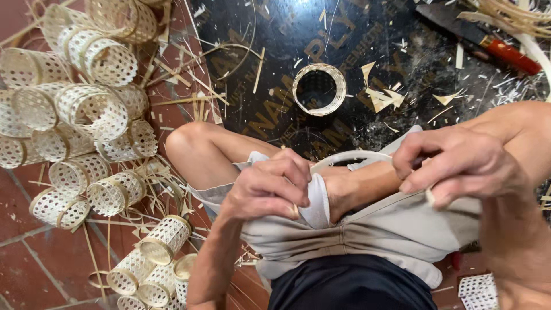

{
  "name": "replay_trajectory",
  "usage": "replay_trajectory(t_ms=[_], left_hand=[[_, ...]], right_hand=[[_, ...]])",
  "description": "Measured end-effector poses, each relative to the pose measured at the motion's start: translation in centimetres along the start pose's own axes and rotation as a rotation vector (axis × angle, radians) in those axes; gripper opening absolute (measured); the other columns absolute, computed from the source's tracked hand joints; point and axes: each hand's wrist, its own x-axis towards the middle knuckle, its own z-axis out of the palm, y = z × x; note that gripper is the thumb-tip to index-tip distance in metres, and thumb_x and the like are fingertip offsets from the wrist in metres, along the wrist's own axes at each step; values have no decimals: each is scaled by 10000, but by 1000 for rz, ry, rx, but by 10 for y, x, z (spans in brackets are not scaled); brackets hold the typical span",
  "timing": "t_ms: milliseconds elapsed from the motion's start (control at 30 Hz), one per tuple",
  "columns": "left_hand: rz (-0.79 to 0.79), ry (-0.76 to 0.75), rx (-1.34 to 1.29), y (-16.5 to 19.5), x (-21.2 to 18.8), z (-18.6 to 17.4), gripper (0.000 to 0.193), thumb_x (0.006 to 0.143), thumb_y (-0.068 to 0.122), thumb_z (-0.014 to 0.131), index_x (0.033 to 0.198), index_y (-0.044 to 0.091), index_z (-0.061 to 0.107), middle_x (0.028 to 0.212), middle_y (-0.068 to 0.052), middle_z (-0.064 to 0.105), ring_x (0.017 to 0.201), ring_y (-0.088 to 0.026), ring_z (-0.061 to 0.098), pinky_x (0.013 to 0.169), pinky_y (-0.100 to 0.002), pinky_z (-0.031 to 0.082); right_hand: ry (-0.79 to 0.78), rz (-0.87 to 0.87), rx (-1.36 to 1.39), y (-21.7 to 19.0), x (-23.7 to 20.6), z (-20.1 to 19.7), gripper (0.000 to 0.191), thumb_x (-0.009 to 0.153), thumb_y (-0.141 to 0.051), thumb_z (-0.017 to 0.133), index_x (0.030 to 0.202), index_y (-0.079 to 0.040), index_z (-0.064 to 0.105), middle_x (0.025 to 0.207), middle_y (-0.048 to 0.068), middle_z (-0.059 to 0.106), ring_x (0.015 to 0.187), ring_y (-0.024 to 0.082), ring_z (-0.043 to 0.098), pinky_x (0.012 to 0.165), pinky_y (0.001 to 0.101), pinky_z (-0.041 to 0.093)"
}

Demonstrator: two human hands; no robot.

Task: The person sits cross-legged and weaves thin bamboo strips around a cylindrical form to create a perforated basket. They use a knife to trim excess material and a plastic tube as a temporary mold, then remove the tube to continue weaving the rim.

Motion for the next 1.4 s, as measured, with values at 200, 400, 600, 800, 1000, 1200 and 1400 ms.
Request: replay_trajectory(t_ms=[200,400,600,800,1000,1200,1400], left_hand=[[-16,-222,522,8,6,13,221,933,177,771,1090,33,713,972,-68,610,987,-271,595,907,-417,502],[63,-283,889,-13,7,1,253,905,146,697,1109,-1,663,1022,-101,602,1064,-282,610,1000,-467,497],[79,-320,1046,-38,15,-19,283,899,165,686,1118,-12,666,1250,-174,667,1178,-299,588,1052,-478,466],[96,-350,1136,-50,19,-21,309,933,201,690,1132,-32,647,1251,-209,678,1193,-308,587,1042,-465,463],[144,-359,1198,-56,14,-18,310,915,197,678,1128,-26,647,1175,-187,687,1161,-295,588,1027,-461,474],[216,-295,1182,-60,15,-19,287,946,161,692,1157,-26,639,1193,-177,666,1174,-297,586,1057,-465,464],[188,-328,1179,-63,18,-22,346,898,227,675,1137,-22,651,1181,-172,670,1154,-296,585,1047,-474,463]], right_hand=[[-163,91,-800,-7,31,30,295,865,-347,775,977,-78,736,978,33,673,824,205,647,668,353,500],[-16,-4,-1160,27,45,51,254,795,-188,753,985,-21,730,1028,116,685,864,265,686,665,382,532],[56,10,-1212,53,44,42,274,794,-197,777,1012,-33,751,1007,95,690,831,239,665,608,362,498],[79,18,-1177,62,45,37,257,844,-186,779,1031,-15,736,1024,102,677,867,238,679,654,359,525],[35,-30,-1241,63,48,42,248,810,-118,743,1020,14,743,999,100,684,820,220,658,652,351,521],[30,-30,-1232,69,50,45,243,804,-131,733,1004,8,723,1002,98,693,820,219,663,636,342,506],[64,6,-1231,71,49,41,240,852,-190,755,1008,-10,728,974,83,678,775,217,651,607,346,475]])
